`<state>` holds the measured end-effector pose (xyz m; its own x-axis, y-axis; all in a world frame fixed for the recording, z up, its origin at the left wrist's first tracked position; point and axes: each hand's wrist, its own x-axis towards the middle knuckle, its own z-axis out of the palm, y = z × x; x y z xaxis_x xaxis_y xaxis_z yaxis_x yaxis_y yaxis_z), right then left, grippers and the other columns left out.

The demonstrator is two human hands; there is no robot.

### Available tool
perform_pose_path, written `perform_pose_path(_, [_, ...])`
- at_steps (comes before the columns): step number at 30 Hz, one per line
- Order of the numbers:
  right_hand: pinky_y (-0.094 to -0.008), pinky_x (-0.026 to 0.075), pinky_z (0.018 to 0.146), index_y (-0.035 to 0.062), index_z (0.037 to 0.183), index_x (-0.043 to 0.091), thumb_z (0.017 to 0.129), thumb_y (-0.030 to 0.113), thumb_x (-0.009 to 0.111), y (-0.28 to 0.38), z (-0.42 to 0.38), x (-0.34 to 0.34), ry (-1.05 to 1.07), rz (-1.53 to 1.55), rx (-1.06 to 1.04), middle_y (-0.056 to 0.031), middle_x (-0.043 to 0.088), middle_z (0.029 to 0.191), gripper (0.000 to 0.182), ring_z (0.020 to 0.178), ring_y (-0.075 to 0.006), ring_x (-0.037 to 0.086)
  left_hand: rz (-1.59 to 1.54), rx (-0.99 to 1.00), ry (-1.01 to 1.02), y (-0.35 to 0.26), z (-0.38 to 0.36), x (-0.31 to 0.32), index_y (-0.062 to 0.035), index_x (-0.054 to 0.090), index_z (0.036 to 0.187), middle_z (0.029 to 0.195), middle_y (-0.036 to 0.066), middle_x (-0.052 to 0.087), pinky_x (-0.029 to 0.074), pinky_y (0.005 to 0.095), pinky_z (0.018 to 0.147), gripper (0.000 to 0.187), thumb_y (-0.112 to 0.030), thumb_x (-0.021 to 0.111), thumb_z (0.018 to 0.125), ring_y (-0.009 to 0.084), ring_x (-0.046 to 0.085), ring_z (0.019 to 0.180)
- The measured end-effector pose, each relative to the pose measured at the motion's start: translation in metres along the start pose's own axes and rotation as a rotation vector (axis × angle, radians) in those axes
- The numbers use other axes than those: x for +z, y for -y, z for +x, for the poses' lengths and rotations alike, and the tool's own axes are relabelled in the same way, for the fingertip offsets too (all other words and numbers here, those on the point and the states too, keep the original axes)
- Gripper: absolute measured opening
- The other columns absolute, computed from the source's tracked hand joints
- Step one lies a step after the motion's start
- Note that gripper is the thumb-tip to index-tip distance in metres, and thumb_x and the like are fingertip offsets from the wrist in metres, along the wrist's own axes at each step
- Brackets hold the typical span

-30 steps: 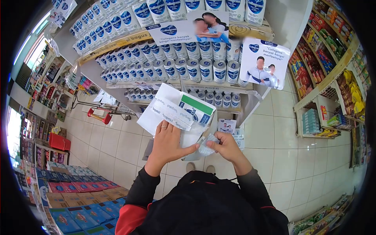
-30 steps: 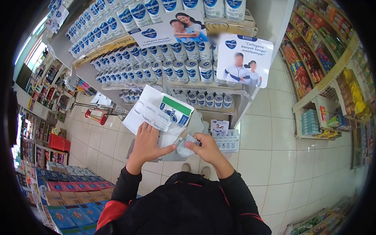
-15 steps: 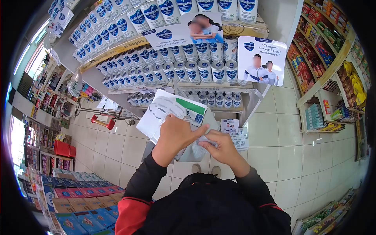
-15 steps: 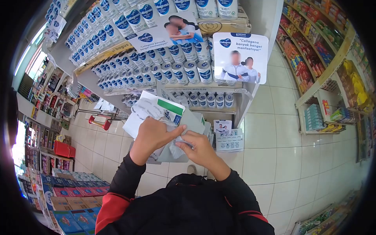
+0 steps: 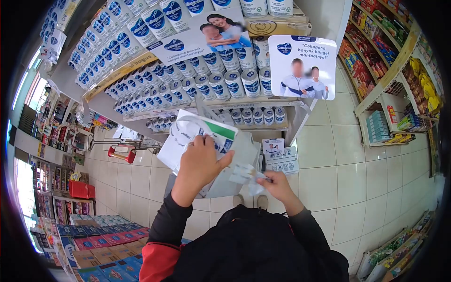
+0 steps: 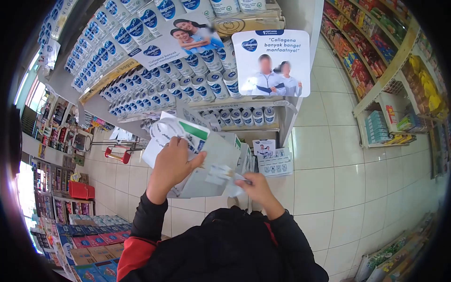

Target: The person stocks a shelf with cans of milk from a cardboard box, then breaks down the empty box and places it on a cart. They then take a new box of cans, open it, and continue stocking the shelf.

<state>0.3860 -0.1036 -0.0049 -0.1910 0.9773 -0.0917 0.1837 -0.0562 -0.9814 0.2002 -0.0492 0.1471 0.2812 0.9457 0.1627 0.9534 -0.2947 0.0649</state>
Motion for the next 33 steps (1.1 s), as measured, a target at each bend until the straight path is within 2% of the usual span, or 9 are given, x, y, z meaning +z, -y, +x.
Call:
perform_pose_path(7, [-0.0391, 0.041, 0.054, -0.0001, 0.066, 0.059, 0.065, 0.029, 0.065, -0.163, -0.038, -0.058, -0.231, -0.474, 0.320, -0.0199, 0.055, 0.063, 0.029, 0.059, -0.0335, 0.054, 0.051, -0.054, 0.207, 0.004, 0.005, -0.004, 0.0065, 0.056, 0.081, 0.078, 0.022, 0.055, 0.046, 0.0392, 0.053, 0.055, -0.048, 0.053, 0.072, 0.0345, 0.054, 0.070])
perform_pose_path(11, [-0.0380, 0.042, 0.053, 0.0005, 0.062, 0.061, 0.062, 0.028, 0.065, -0.219, -0.055, -0.067, -0.262, -0.661, 0.341, -0.0175, 0.056, 0.058, 0.028, 0.056, -0.0302, 0.056, -0.022, -0.118, 0.173, 0.009, 0.005, -0.007, 0.0075, 0.055, 0.086, 0.079, 0.023, 0.055, 0.046, 0.0392, 0.060, 0.058, -0.049, 0.051, 0.074, 0.0349, 0.053, 0.073])
perform_pose_path(16, [-0.0404, 0.045, 0.067, 0.0013, 0.067, 0.061, 0.066, 0.030, 0.061, -0.210, -0.030, -0.048, -0.251, -0.669, 0.496, -0.0193, 0.059, 0.072, 0.029, 0.070, -0.0357, 0.056, -0.161, -0.129, 0.202, 0.031, -0.002, -0.014, 0.0070, 0.049, 0.100, 0.099, 0.028, 0.049, 0.038, 0.0394, 0.080, 0.058, -0.046, 0.050, 0.076, 0.0384, 0.048, 0.094])
perform_pose_path(20, [-0.0422, 0.040, 0.078, 0.0033, 0.101, 0.054, 0.064, 0.017, 0.060, -0.111, -0.011, -0.054, -0.224, -0.911, 0.620, -0.0176, 0.050, 0.101, 0.040, 0.099, -0.0334, 0.045, -0.598, -0.134, 0.199, 0.078, -0.009, -0.007, 0.0029, 0.036, 0.121, 0.122, 0.024, 0.037, 0.031, 0.0337, 0.092, 0.069, -0.050, 0.046, 0.079, 0.0332, 0.039, 0.112])
perform_pose_path(24, [-0.0423, 0.038, 0.078, 0.0042, 0.103, 0.052, 0.065, 0.004, 0.057, -0.051, 0.014, -0.041, -0.599, -0.780, -0.189, -0.0145, 0.046, 0.101, 0.038, 0.097, -0.0309, 0.043, -0.833, -0.326, 0.256, 0.092, -0.015, -0.012, -0.0037, 0.031, 0.128, 0.133, 0.020, 0.026, 0.017, 0.0313, 0.100, 0.061, -0.047, 0.036, 0.085, 0.0289, 0.023, 0.124])
perform_pose_path(26, [-0.0416, 0.037, 0.079, 0.0027, 0.103, 0.051, 0.066, 0.005, 0.057, -0.024, 0.022, -0.022, -0.292, -0.378, -0.316, -0.0131, 0.047, 0.099, 0.037, 0.096, -0.0303, 0.044, -0.822, -0.318, 0.225, 0.096, -0.017, -0.006, -0.0067, 0.032, 0.129, 0.134, 0.019, 0.025, 0.013, 0.0338, 0.101, 0.060, -0.048, 0.036, 0.085, 0.0289, 0.018, 0.127])
perform_pose_path(28, [-0.0353, 0.037, 0.080, 0.0020, 0.095, 0.053, 0.065, 0.008, 0.064, 0.019, 0.015, -0.002, 0.091, -0.009, -0.102, -0.0119, 0.050, 0.097, 0.033, 0.090, -0.0302, 0.047, -0.815, -0.316, 0.207, 0.094, -0.021, -0.004, -0.0077, 0.032, 0.129, 0.134, 0.019, 0.024, 0.011, 0.0344, 0.102, 0.060, -0.048, 0.035, 0.085, 0.0289, 0.015, 0.128])
perform_pose_path(31, [-0.0340, 0.037, 0.079, 0.0027, 0.094, 0.054, 0.063, 0.011, 0.069, 0.018, 0.010, 0.029, -0.039, -0.335, -0.475, -0.0096, 0.052, 0.091, 0.035, 0.082, -0.0284, 0.049, -0.865, -0.333, 0.171, 0.088, -0.024, -0.001, -0.0094, 0.032, 0.129, 0.135, 0.019, 0.023, 0.009, 0.0373, 0.102, 0.060, -0.050, 0.034, 0.084, 0.0300, 0.013, 0.128])
perform_pose_path(33, [-0.0339, 0.037, 0.079, 0.0030, 0.094, 0.055, 0.063, 0.012, 0.069, 0.013, 0.005, 0.029, -0.070, -0.356, -0.471, -0.0090, 0.052, 0.088, 0.036, 0.079, -0.0279, 0.050, -0.920, -0.350, 0.146, 0.086, -0.024, 0.001, -0.0101, 0.033, 0.129, 0.135, 0.019, 0.022, 0.008, 0.0397, 0.102, 0.061, -0.051, 0.034, 0.084, 0.0311, 0.013, 0.128])
